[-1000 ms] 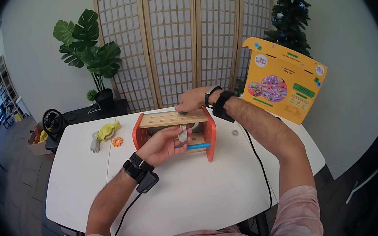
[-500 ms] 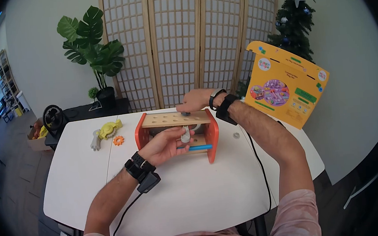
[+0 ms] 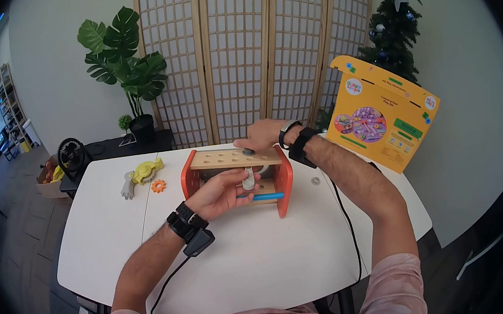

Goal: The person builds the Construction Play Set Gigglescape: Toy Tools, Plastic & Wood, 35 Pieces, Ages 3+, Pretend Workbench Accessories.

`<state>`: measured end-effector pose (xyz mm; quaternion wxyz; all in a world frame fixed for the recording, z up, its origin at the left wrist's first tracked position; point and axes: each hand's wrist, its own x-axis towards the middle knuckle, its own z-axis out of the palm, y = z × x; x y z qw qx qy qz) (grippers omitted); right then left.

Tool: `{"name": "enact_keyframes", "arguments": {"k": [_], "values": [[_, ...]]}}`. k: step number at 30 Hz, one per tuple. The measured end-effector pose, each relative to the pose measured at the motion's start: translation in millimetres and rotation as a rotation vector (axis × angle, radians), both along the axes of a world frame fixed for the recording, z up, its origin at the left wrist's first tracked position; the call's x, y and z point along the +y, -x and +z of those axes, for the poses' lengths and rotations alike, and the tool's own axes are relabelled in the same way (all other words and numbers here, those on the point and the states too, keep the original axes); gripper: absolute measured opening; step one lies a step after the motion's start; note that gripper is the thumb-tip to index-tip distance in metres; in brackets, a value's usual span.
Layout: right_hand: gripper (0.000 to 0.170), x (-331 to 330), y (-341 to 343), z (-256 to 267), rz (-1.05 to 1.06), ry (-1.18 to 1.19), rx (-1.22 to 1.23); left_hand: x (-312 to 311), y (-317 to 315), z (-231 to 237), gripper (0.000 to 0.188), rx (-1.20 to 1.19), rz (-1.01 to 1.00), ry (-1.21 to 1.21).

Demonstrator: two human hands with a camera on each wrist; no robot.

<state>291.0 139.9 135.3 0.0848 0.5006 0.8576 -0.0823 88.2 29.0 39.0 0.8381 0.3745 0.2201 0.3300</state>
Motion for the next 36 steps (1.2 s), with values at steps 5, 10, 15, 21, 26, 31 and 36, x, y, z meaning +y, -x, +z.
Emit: {"name": "enact_keyframes", "arguments": {"k": [5,10,15,21,26,31,36], "values": [[0.075,5.7,-6.7,-7.2,0.087,-0.006,0.066,1.2,-1.0,-2.6,0.034,-0.004,-0.002,0.006],[0.072,5.3,-4.0,-4.0,0.046,0.006,-0.01,1.3,0.1,-2.0,0.033,-0.003,-0.004,-0.007],[0.073,-0.5,-3.3,-1.5,0.062,0.062,0.016,1.3,-1.2,-2.4,0.034,-0.008,-0.006,0.003],[0.07,8.6,-4.8,-5.5,0.068,-0.002,-0.02,1.4,0.3,-2.2,0.036,-0.001,-0.004,-0.001],[0.068,9.9,-10.1,-10.1,0.145,0.064,-0.014,1.8,-0.8,-3.0,0.035,0.01,-0.004,-0.001],[0.062,3.2,-13.6,-11.8,0.157,0.051,0.078,0.5,-1.3,-1.0,0.034,0.01,0.003,0.004],[0.06,3.4,-12.2,-12.7,0.196,0.004,0.062,1.7,-2.2,-2.0,0.034,0.007,0.009,0.01]]}}
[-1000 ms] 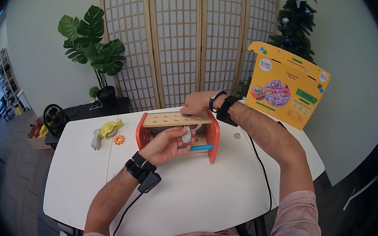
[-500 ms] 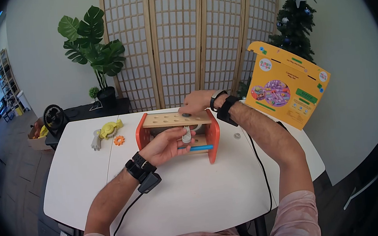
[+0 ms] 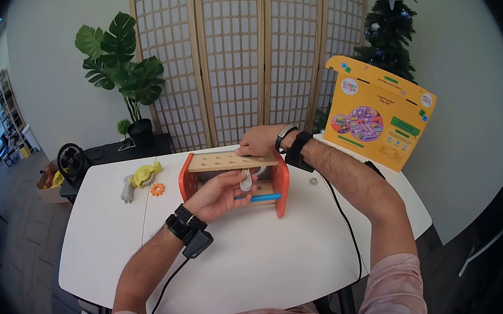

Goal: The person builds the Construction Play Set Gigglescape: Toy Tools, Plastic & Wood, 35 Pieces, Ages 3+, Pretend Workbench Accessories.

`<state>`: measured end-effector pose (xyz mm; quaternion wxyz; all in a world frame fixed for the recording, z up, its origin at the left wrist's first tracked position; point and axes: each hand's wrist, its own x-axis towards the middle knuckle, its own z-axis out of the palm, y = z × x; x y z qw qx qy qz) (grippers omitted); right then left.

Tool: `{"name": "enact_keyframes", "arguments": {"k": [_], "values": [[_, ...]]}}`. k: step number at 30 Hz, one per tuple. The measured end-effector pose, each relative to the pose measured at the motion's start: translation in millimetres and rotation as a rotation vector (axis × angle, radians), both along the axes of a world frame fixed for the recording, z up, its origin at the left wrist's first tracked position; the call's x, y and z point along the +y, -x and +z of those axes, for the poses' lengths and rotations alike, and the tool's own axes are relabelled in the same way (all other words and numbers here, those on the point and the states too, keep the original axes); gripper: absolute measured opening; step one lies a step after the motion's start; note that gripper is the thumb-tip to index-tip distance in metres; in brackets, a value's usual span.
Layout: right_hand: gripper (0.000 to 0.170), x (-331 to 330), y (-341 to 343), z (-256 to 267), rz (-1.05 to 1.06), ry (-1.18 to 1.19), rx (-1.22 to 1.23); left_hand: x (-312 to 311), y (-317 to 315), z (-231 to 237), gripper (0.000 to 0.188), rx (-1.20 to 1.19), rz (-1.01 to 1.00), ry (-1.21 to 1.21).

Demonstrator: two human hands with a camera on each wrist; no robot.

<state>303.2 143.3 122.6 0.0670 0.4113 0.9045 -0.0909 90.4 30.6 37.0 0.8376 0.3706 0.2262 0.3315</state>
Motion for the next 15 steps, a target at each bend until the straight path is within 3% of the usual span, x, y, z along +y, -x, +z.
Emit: {"name": "enact_keyframes", "arguments": {"k": [4,6,10,15], "values": [[0.064,-8.3,-3.4,-4.4,-0.016,-0.038,0.083,-1.3,0.0,1.8,0.032,0.015,0.002,-0.013],[0.065,-29.5,-0.2,10.3,-0.141,-0.089,0.03,-4.0,-0.3,1.4,0.031,0.033,0.0,-0.031],[0.063,-43.8,-12.5,17.5,-0.11,-0.154,0.181,-33.9,0.7,15.5,0.028,0.11,-0.047,-0.033],[0.047,-105.6,-28.4,43.0,-0.107,-0.249,0.346,-64.8,11.0,17.8,0.032,0.225,-0.13,-0.124]]}}
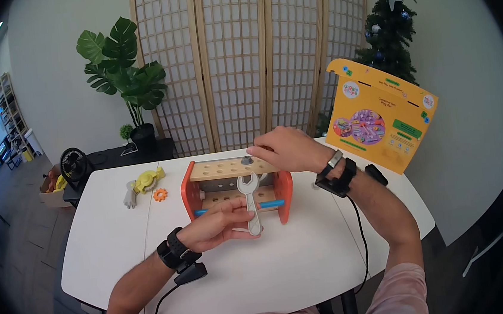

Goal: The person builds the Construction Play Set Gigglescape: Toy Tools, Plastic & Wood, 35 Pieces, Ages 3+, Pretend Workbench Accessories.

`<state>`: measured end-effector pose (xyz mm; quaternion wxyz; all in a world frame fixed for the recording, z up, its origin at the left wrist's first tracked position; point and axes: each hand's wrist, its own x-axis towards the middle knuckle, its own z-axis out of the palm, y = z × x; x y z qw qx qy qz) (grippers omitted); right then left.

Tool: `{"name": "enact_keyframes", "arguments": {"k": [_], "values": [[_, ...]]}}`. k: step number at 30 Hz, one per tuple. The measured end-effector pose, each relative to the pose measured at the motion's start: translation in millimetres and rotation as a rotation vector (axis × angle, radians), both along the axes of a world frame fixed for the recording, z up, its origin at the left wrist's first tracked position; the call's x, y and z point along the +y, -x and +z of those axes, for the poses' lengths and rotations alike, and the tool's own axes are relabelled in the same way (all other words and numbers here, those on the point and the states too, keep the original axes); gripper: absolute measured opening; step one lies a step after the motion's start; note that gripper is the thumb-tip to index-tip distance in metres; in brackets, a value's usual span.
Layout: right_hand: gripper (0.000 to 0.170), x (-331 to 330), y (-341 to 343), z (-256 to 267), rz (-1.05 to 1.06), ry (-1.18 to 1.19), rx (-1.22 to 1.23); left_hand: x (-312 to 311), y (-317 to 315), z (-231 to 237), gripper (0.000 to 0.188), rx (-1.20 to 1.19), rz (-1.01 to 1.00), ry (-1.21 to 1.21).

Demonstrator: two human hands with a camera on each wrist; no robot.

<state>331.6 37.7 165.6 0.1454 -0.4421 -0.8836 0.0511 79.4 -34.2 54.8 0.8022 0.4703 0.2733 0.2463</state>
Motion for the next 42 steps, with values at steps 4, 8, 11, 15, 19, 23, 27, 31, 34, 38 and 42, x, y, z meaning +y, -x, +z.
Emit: {"name": "enact_keyframes", "arguments": {"k": [4,8,11,15,19,23,27,31,34,38,42], "values": [[0.04,-51.9,-13.5,6.5,0.016,0.176,0.217,-13.9,10.2,13.5,0.032,0.031,-0.003,-0.145],[0.029,-97.8,-17.9,-4.7,0.261,0.46,0.4,-23.7,9.8,24.4,0.033,0.025,-0.05,-0.213],[0.032,-112.1,-23.1,-28.5,0.393,0.431,0.58,-31.2,4.0,27.1,0.036,0.04,-0.214,-0.312],[0.029,-129.5,-31.8,-21.2,0.399,0.437,0.702,-43.3,-5.9,34.7,0.039,0.024,-0.233,-0.312],[0.026,-125.7,-59.8,-4.0,0.231,0.309,0.798,-54.0,-8.1,48.8,0.037,0.097,-0.101,-0.415],[0.014,-105.1,-105.7,0.7,-0.115,0.184,0.7,-52.3,13.3,53.8,0.037,0.168,-0.033,-0.542],[0.018,-76.4,-159.3,-52.7,-0.43,0.045,0.203,-46.9,45.0,59.7,0.027,0.169,0.116,-0.526],[0.022,-50.1,-215.9,-127.4,-0.484,0.0,-0.178,-42.1,70.2,58.7,0.019,0.132,0.298,-0.502],[0.022,-48.4,-220.7,-139.4,-0.627,0.126,-0.151,-29.1,91.9,66.6,0.018,0.204,0.488,-0.452],[0.024,-43.5,-226.7,-150.9,-0.591,0.104,-0.217,-14.8,110.8,61.9,0.022,0.262,0.601,-0.46],[0.029,-45.9,-201.0,-136.5,-0.594,0.065,-0.257,-1.7,116.5,56.1,0.025,0.315,0.652,-0.421]]}}
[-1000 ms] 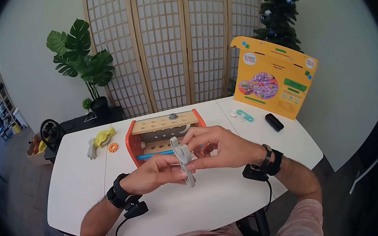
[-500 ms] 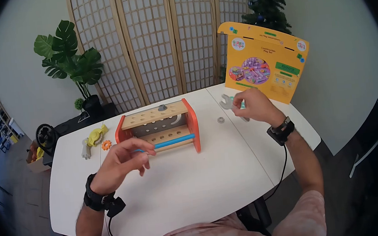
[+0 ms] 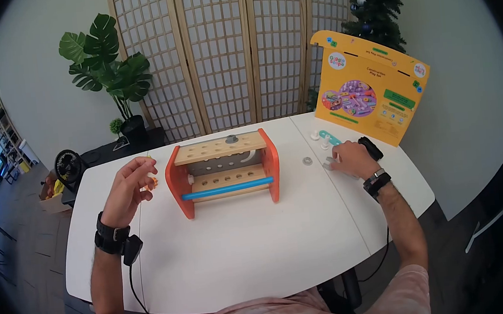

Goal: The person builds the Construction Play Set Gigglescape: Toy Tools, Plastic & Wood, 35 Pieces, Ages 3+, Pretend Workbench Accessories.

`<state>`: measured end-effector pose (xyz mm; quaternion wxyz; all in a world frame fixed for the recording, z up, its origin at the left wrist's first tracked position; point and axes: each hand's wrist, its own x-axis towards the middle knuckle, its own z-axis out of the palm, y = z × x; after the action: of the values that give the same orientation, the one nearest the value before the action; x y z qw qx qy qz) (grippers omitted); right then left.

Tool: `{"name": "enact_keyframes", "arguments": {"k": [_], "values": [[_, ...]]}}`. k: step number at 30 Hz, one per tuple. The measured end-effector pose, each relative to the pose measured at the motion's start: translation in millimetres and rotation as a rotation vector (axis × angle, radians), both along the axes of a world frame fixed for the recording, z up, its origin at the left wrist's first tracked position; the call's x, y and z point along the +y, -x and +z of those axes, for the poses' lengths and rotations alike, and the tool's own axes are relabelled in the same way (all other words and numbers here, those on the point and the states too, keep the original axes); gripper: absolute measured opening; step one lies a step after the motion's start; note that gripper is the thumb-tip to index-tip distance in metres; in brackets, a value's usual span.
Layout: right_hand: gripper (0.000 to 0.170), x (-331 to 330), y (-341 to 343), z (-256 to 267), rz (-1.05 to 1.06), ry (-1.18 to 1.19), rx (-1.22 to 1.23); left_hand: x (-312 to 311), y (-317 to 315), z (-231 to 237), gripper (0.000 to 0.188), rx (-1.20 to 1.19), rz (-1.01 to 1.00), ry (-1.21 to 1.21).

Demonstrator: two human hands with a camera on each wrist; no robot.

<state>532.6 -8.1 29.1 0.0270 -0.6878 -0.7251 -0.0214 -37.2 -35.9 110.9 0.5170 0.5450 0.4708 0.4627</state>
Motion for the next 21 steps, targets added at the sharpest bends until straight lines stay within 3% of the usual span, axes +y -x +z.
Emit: {"name": "enact_keyframes", "arguments": {"k": [2,3,5,6,10,14,21], "values": [[0.039,6.6,20.4,15.5,0.064,0.042,0.206,10.6,-0.3,-7.0,0.042,0.086,0.012,0.018],[0.039,7.1,35.1,22.9,0.064,0.042,0.207,15.2,-0.9,-12.6,0.042,0.087,0.012,0.018],[0.052,7.2,70.0,36.5,0.035,0.317,0.815,28.3,-2.4,-26.0,0.065,0.198,0.029,0.09],[0.061,8.5,86.4,38.9,0.028,0.371,0.909,41.3,4.5,-35.1,0.084,0.269,-0.075,0.167],[0.091,5.8,144.7,48.7,0.07,0.553,1.234,43.9,-16.4,-36.3,0.088,0.258,-0.158,0.306],[0.094,13.6,152.9,41.9,0.071,0.583,1.294,42.8,-12.7,-41.4,0.084,0.191,-0.197,0.304],[0.068,16.1,148.0,30.1,0.241,0.502,1.439,38.4,-1.7,-50.5,0.073,0.053,-0.297,0.079]]}}
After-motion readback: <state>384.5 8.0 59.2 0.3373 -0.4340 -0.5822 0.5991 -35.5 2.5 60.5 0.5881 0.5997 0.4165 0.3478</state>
